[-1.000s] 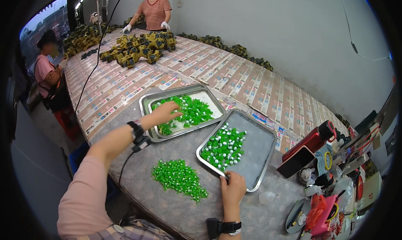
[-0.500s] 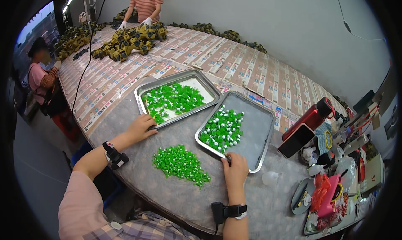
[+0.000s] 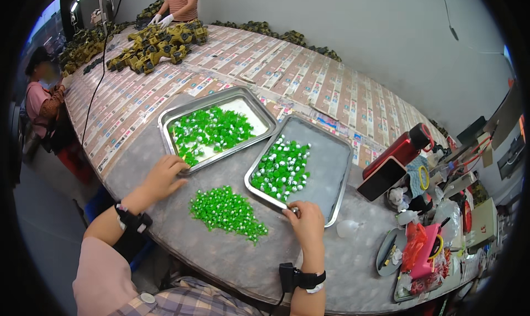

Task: The person repeatedly picks up small green plastic pieces, applies a white substance from a squeeze bottle, and places the finished items into a metal tray. The process is repetitive and involves handling small objects one at a time.

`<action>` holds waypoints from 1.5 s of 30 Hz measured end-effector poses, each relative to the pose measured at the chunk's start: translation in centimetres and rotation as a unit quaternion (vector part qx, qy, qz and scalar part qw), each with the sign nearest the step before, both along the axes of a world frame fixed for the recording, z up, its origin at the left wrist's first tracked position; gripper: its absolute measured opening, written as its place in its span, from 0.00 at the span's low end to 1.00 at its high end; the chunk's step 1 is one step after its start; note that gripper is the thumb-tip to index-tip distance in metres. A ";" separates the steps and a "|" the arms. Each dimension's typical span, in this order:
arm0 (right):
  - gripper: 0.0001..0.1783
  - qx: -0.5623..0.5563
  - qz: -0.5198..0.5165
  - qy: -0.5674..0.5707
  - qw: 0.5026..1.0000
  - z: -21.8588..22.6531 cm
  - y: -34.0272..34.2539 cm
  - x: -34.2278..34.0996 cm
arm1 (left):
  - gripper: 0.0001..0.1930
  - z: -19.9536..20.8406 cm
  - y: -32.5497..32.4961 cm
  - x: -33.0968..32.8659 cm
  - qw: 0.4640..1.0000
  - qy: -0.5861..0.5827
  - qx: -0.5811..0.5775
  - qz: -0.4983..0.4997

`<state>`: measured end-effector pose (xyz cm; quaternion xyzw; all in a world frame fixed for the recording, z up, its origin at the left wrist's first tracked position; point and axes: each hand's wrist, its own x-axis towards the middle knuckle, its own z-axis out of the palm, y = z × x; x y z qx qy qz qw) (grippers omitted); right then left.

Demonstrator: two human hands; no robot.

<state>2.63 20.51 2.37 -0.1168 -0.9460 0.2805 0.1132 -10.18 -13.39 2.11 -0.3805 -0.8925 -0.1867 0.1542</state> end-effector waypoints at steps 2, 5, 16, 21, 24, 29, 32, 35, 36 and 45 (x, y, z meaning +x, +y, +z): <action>0.10 -0.058 0.001 0.051 0.997 0.0 1.4 -1.3 | 0.17 0.6 1.1 1.8 0.996 -0.030 0.079 0.012; 0.14 -0.210 0.058 0.167 0.962 1.0 2.5 -7.9 | 0.18 -0.6 2.3 3.9 0.981 -0.104 0.163 0.016; 0.24 0.010 0.146 0.030 0.989 -5.6 6.1 -18.1 | 0.12 -3.6 2.6 3.9 0.896 -0.261 0.356 0.043; 0.22 0.019 0.197 0.012 0.980 -4.6 5.4 -12.9 | 0.11 -3.2 2.8 4.2 0.899 -0.264 0.347 0.029; 0.22 0.040 0.198 0.022 0.979 -4.6 4.2 -9.7 | 0.10 -2.8 2.9 4.3 0.904 -0.258 0.339 0.028; 0.21 -0.016 0.195 -0.044 0.980 -3.0 4.7 -9.4 | 0.10 -3.0 2.6 4.3 0.902 -0.252 0.349 0.039; 0.20 -0.025 0.207 0.001 0.978 0.4 4.1 -12.5 | 0.09 -2.9 2.8 4.3 0.905 -0.254 0.339 0.035; 0.21 -0.035 0.221 0.019 0.974 1.1 3.4 -16.9 | 0.08 -3.0 3.7 3.9 0.900 -0.264 0.347 0.022; 0.22 -0.018 0.198 0.006 0.980 0.6 3.0 -18.5 | 0.08 -3.1 3.5 3.9 0.895 -0.266 0.357 0.026; 0.24 0.026 0.242 -0.064 0.968 -2.2 1.1 -17.4 | 0.07 -3.9 2.9 4.0 0.871 -0.291 0.394 0.042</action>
